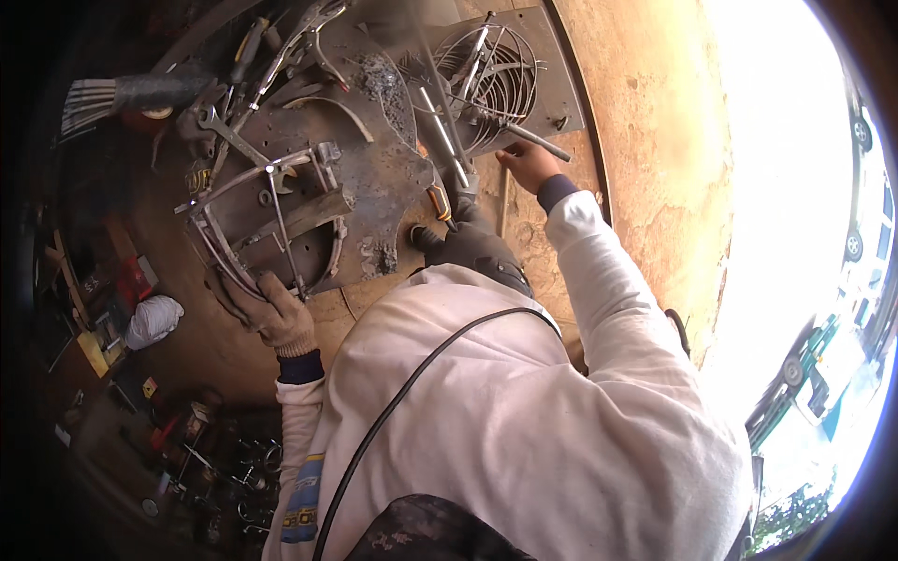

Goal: The person uses a hammer and a wrench to work on a large, circular metal component, likely part of a vehicle or heavy machinery. They repeatedly strike the component with the hammer and use the wrench to tighten or loosen bolts on the assembly.

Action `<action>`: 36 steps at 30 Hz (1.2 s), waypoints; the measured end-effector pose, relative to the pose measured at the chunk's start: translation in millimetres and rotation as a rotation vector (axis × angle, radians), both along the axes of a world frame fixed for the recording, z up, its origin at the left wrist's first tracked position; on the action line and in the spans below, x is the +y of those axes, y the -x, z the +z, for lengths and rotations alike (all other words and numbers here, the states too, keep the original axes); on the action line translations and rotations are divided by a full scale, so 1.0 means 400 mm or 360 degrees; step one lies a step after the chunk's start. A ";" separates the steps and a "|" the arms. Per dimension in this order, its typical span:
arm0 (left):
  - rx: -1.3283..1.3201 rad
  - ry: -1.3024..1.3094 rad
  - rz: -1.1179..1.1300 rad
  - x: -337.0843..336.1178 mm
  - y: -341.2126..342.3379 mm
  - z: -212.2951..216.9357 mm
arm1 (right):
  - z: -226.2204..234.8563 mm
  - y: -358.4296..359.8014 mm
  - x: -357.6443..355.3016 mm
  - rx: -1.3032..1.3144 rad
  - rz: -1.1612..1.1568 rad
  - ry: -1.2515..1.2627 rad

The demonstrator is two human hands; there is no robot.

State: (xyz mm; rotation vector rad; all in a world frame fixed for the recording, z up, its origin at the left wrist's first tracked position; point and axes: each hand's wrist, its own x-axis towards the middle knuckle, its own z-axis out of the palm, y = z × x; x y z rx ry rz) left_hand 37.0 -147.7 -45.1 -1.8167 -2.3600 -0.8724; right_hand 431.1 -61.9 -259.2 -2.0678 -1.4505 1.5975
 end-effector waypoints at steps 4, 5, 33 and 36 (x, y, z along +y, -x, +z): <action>-0.0047 0.0122 0.0071 -0.034 0.007 -0.020 | -0.017 0.029 -0.031 -0.1167 0.0123 -0.0201; -0.0021 0.0182 0.0063 -0.034 0.014 -0.017 | -0.049 0.011 -0.036 -0.1240 0.0154 -0.0280; -0.0400 -0.0099 -0.0165 0.001 0.302 -0.082 | 0.484 0.270 -0.430 0.0075 -0.0120 -0.0986; -0.0628 0.0053 -0.0089 0.015 0.325 -0.117 | 0.543 0.368 -0.405 0.0118 -0.0103 -0.0917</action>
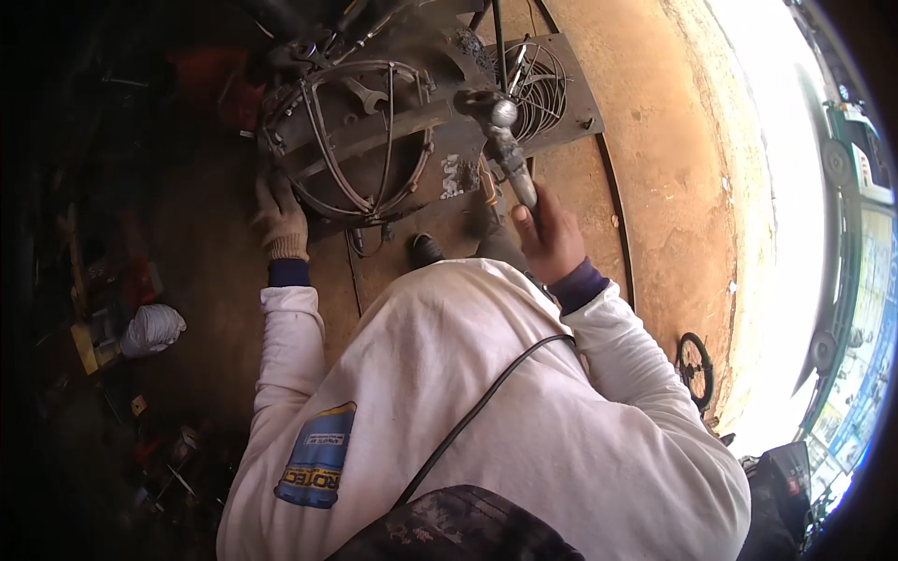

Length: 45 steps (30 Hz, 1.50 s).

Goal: The person uses a hammer and a wrench to work on a large, circular metal component, likely part of a vehicle or heavy machinery. They repeatedly strike the component with the hammer and use the wrench to tighten or loosen bolts on the assembly.

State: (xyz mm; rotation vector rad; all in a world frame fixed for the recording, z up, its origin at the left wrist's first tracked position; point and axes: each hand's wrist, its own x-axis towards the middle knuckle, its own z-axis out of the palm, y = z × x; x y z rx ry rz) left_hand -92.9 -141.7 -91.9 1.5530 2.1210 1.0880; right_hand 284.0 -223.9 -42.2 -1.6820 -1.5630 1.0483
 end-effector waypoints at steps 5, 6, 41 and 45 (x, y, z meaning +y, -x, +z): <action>0.0197 0.0434 -0.0013 -0.006 0.004 0.028 | -0.054 0.107 0.003 -0.0367 -0.0099 -0.0001; 0.0213 0.0306 -0.0039 -0.004 0.013 0.011 | -0.056 0.110 0.008 -0.0394 -0.0072 -0.0020; -0.0941 0.0003 -0.0706 -0.278 -0.060 0.150 | 0.109 0.419 0.009 0.0021 0.0713 -0.0149; -0.1695 -0.0012 -0.0406 -0.269 -0.090 0.188 | 0.051 0.529 -0.003 -0.0021 0.1024 -0.0692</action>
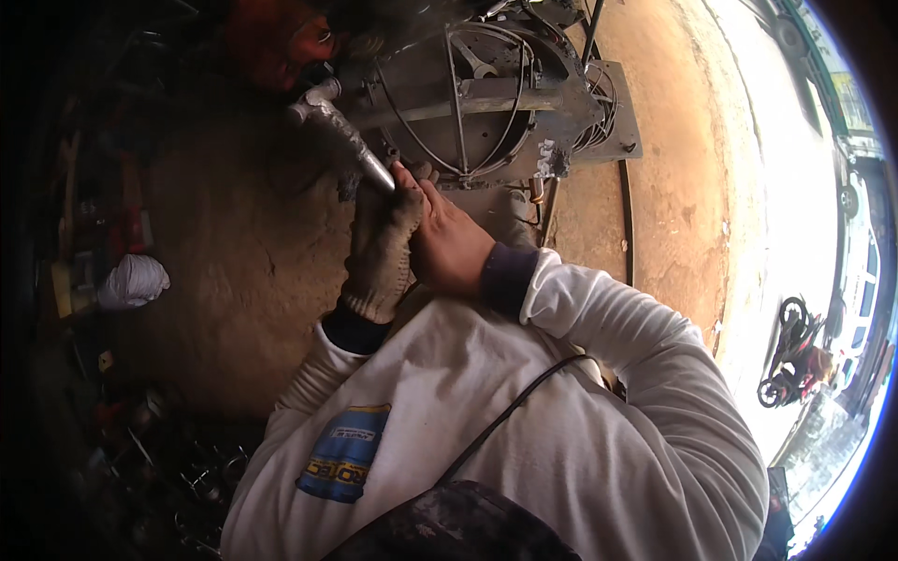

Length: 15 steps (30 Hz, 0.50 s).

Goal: The person uses a hammer and a wrench to work on a large, circular metal component, likely part of a vehicle or heavy machinery. They repeatedly strike the component with the hammer and use the wrench to tighten or loosen bolts on the assembly.

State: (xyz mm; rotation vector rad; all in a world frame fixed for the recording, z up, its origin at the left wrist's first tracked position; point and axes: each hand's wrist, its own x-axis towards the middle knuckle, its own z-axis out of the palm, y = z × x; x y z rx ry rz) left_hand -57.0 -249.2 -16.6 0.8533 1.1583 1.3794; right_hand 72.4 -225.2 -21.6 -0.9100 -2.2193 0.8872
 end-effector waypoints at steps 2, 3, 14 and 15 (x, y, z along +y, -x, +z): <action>-0.0061 0.0239 -0.0004 -0.006 0.060 0.011 | 0.026 0.006 -0.002 -0.0282 0.0091 0.0217; -0.0085 0.0333 0.0001 -0.020 0.092 0.004 | 0.059 -0.010 0.002 -0.0419 0.0140 0.0349; 0.0391 0.0632 -0.0114 -0.019 0.185 0.018 | 0.002 -0.281 0.203 -0.0550 -0.1037 -0.0208; 0.0415 0.0566 -0.0128 -0.007 0.182 -0.008 | -0.017 -0.293 0.219 -0.0600 -0.1059 -0.0207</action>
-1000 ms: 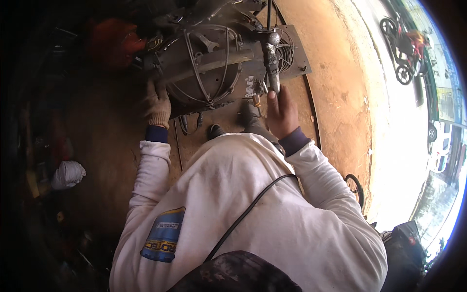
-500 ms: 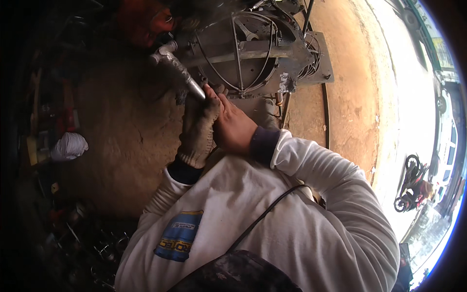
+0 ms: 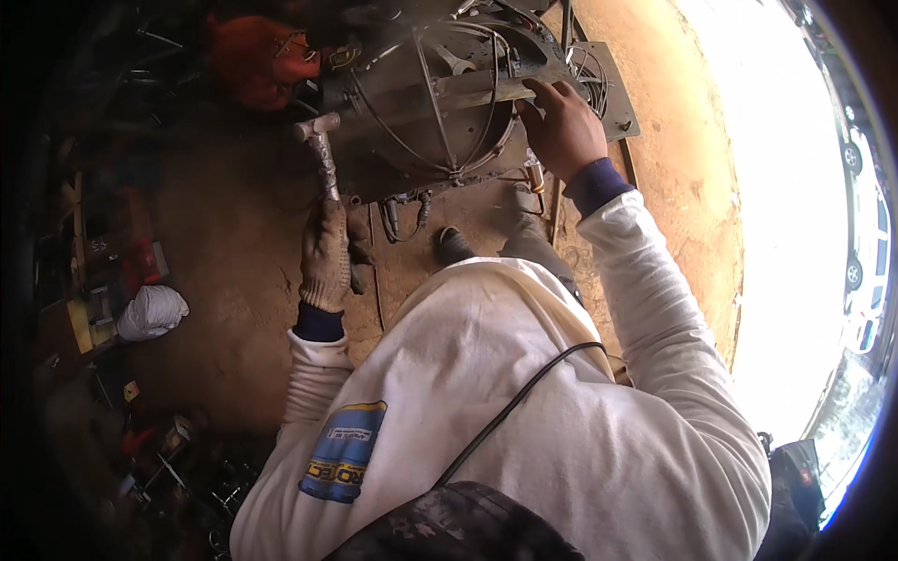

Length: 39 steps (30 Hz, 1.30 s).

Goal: The person uses a hammer and a wrench to work on a large, circular metal component, likely part of a vehicle or heavy machinery. They repeatedly strike the component with the hammer and use the wrench to tighten or loosen bolts on the assembly.

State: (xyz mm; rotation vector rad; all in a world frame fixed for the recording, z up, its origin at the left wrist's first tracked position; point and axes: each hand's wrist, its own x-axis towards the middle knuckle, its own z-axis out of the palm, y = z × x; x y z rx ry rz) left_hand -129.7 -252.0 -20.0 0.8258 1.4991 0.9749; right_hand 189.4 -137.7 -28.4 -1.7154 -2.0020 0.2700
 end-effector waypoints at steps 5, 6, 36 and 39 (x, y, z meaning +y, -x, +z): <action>0.0477 0.0071 -0.0190 0.035 0.037 -0.103 | -0.047 0.021 0.074 -0.0231 0.0020 -0.0046; 0.0430 0.0027 -0.0206 0.032 0.028 -0.098 | -0.050 0.021 0.082 -0.0264 0.0037 0.0002; 0.0929 -0.0279 -0.0122 0.083 0.074 -0.038 | -0.047 0.025 0.076 -0.0266 0.0000 -0.0019; 0.0362 -0.0314 0.0083 0.059 0.040 0.096 | -0.052 0.012 0.075 -0.0288 -0.0004 0.0036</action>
